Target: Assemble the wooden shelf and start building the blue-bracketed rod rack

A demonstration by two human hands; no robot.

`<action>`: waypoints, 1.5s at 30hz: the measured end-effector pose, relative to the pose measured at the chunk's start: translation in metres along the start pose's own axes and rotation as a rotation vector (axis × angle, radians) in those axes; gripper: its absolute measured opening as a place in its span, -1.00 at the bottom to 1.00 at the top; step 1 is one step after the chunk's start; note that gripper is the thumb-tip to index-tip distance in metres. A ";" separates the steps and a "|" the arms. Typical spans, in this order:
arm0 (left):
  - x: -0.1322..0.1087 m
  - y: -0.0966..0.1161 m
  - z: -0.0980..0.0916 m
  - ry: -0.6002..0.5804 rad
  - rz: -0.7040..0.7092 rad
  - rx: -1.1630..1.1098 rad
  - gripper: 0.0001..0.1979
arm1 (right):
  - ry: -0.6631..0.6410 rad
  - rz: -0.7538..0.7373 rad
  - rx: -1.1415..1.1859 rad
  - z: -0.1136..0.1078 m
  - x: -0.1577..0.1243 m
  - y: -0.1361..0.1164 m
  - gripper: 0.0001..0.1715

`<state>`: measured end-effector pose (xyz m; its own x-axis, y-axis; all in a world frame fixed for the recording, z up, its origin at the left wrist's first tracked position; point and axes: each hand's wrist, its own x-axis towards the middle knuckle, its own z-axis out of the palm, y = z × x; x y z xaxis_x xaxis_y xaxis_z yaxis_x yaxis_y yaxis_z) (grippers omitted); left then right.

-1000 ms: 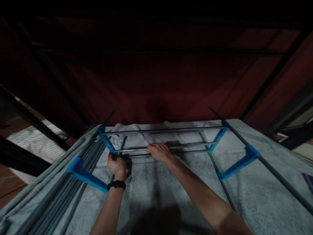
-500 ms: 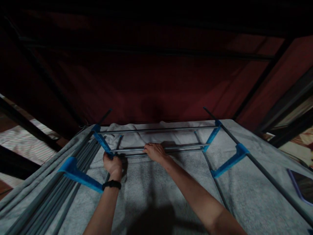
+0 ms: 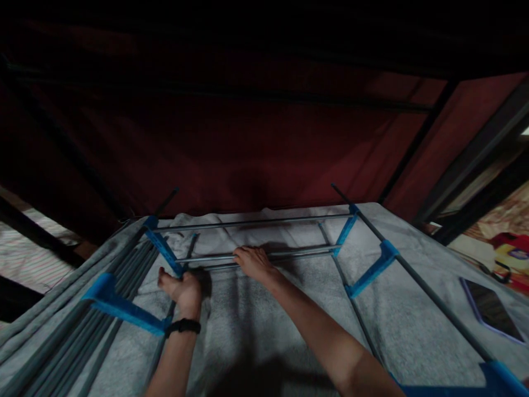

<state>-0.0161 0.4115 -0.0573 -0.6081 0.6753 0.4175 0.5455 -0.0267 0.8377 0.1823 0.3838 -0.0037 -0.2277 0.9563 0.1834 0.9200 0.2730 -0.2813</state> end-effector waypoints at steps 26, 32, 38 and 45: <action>-0.202 0.190 0.116 -1.153 1.117 0.062 -0.59 | 1.318 0.883 0.543 0.016 -0.158 0.182 -0.45; -0.221 0.206 0.141 -1.330 1.168 0.232 -0.53 | 1.318 0.881 0.935 0.016 -0.145 0.214 -0.39; -0.213 0.212 0.143 -1.324 1.210 0.233 -0.52 | 1.243 0.778 1.037 0.009 -0.144 0.228 -0.46; -0.208 0.225 0.142 -1.344 1.249 0.259 -0.57 | 1.164 0.628 1.080 0.009 -0.139 0.238 -0.57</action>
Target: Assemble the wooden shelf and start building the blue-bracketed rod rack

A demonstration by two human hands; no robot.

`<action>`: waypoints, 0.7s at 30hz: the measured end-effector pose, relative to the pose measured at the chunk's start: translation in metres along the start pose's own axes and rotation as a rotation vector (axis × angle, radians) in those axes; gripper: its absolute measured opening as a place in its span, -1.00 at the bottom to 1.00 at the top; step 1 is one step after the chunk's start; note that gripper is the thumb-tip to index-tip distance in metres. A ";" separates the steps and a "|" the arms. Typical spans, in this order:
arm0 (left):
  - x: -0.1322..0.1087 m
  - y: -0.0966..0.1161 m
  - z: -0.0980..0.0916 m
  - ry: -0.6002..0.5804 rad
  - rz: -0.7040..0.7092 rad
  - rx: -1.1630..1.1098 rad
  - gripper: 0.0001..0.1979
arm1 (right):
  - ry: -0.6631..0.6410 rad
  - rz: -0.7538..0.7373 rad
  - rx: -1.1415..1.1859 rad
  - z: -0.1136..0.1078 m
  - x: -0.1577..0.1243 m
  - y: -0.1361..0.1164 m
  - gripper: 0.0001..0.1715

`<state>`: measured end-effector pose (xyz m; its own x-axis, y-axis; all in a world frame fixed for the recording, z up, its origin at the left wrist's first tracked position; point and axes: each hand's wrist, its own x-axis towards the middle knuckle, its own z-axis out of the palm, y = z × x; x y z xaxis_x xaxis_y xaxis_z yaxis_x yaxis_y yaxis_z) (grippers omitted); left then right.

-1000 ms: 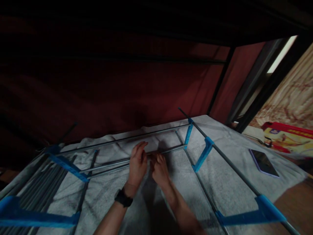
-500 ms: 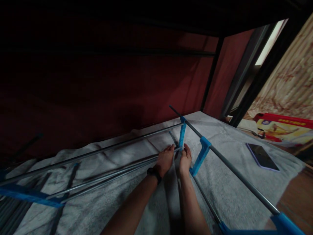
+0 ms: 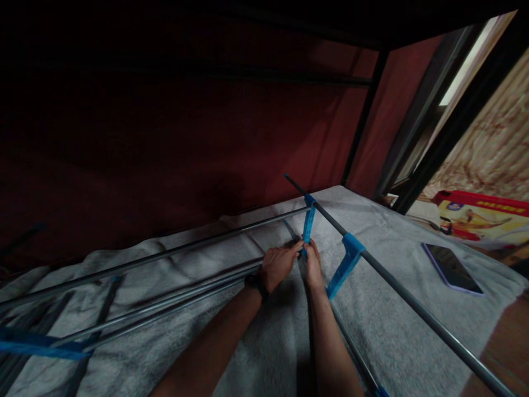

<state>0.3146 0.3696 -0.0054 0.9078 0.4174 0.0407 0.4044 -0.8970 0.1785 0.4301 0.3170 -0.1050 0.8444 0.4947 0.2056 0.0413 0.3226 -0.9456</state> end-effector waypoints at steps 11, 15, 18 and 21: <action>0.020 0.014 0.010 0.024 -0.028 -0.050 -0.70 | 0.031 0.045 0.181 0.000 0.009 0.013 -0.62; 0.029 0.014 0.011 0.045 -0.114 -0.047 -0.64 | 0.056 0.039 0.206 0.003 0.011 0.012 -0.63; 0.033 0.015 0.010 0.067 -0.125 -0.056 -0.61 | 0.045 0.067 0.230 0.006 0.013 0.013 -0.62; 0.035 0.015 0.009 0.063 -0.117 -0.056 -0.59 | 0.037 0.073 0.255 0.007 0.015 0.014 -0.61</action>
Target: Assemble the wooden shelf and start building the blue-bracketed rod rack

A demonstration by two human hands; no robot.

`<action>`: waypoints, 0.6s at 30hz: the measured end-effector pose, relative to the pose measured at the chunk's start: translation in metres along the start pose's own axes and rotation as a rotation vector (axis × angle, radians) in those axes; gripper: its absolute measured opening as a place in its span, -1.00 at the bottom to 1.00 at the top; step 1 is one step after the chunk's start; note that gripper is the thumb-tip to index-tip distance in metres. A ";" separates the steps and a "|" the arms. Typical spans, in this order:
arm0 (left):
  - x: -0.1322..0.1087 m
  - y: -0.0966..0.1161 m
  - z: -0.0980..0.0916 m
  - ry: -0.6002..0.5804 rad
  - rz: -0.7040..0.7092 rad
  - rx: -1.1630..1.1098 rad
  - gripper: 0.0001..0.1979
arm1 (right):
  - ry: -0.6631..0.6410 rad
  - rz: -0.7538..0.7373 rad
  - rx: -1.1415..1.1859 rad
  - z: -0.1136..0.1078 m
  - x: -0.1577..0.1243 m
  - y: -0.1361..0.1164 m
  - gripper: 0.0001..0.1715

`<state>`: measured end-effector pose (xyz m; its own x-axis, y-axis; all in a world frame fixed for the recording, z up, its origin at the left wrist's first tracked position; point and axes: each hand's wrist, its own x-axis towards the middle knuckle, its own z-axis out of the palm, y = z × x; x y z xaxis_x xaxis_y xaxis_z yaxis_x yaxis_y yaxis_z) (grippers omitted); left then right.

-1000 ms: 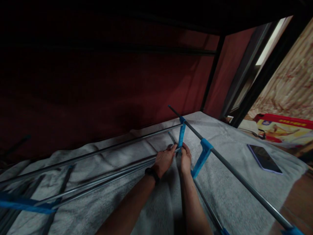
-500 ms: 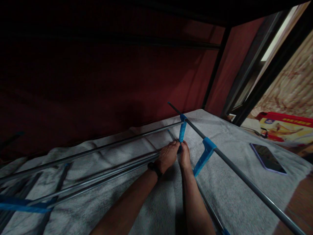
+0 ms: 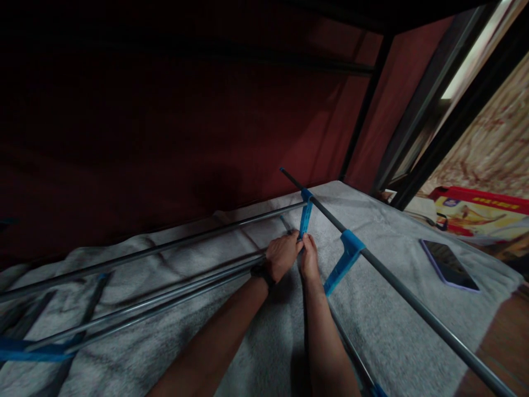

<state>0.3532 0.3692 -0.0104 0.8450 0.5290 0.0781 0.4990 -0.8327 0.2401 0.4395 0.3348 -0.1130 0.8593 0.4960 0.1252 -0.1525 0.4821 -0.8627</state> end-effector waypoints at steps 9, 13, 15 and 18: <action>-0.014 -0.021 0.001 -0.055 0.088 0.017 -0.58 | 0.015 -0.036 -0.047 -0.006 0.003 0.001 -0.59; -0.012 -0.021 -0.001 -0.012 0.062 0.016 -0.58 | -0.014 0.025 0.047 0.001 0.002 0.003 -0.62; -0.009 -0.019 -0.005 -0.012 0.045 0.004 -0.58 | -0.024 0.043 0.093 0.007 -0.001 0.000 -0.63; -0.005 -0.018 -0.010 -0.030 0.015 -0.018 -0.58 | -0.008 0.055 0.125 0.016 -0.006 -0.005 -0.63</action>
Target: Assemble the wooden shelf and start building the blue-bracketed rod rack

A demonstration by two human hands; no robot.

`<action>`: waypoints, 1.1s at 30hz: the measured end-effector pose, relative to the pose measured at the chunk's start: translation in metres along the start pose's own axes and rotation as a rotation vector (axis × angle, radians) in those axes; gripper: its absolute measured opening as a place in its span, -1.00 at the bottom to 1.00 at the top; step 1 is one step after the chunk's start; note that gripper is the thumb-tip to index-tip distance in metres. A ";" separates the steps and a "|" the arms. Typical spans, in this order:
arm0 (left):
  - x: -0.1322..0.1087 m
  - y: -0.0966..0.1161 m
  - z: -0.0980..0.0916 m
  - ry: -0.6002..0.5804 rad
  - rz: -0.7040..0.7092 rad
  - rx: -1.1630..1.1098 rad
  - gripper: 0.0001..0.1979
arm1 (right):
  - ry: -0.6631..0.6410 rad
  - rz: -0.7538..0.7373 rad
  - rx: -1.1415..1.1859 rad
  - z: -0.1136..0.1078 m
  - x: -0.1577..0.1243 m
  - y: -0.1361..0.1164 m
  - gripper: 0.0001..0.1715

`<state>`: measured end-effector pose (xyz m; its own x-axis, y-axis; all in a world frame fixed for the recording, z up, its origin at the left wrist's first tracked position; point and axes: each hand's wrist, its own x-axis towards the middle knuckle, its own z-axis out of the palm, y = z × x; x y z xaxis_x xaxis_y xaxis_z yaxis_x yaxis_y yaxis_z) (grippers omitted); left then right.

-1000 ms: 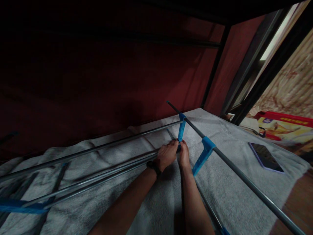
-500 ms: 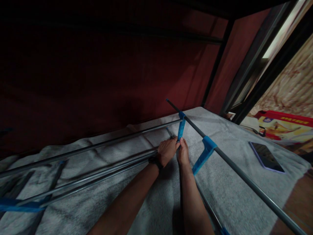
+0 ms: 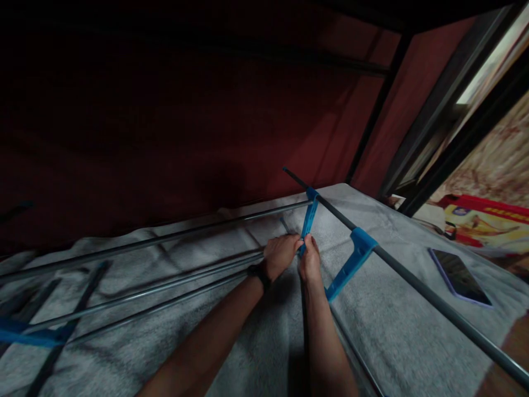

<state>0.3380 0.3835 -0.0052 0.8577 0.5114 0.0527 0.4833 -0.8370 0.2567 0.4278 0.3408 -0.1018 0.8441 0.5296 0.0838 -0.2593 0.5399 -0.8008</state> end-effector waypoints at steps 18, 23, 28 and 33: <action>0.002 -0.008 0.006 0.031 -0.025 -0.123 -0.66 | 0.036 -0.198 -0.402 0.006 -0.008 0.011 -0.49; 0.001 -0.008 0.011 0.039 -0.006 -0.075 -0.70 | 0.032 -0.201 -0.470 0.007 -0.010 0.011 -0.40; 0.000 -0.005 0.007 0.012 -0.019 -0.047 -0.67 | 0.030 -0.211 -0.533 0.008 -0.015 0.007 -0.35; -0.003 -0.005 0.011 0.041 -0.008 -0.065 -0.63 | 0.045 -0.205 -0.596 0.008 -0.019 0.004 -0.34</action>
<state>0.3352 0.3845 -0.0172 0.8455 0.5264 0.0900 0.4761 -0.8194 0.3192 0.4073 0.3383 -0.1023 0.8710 0.4193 0.2560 0.2047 0.1639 -0.9650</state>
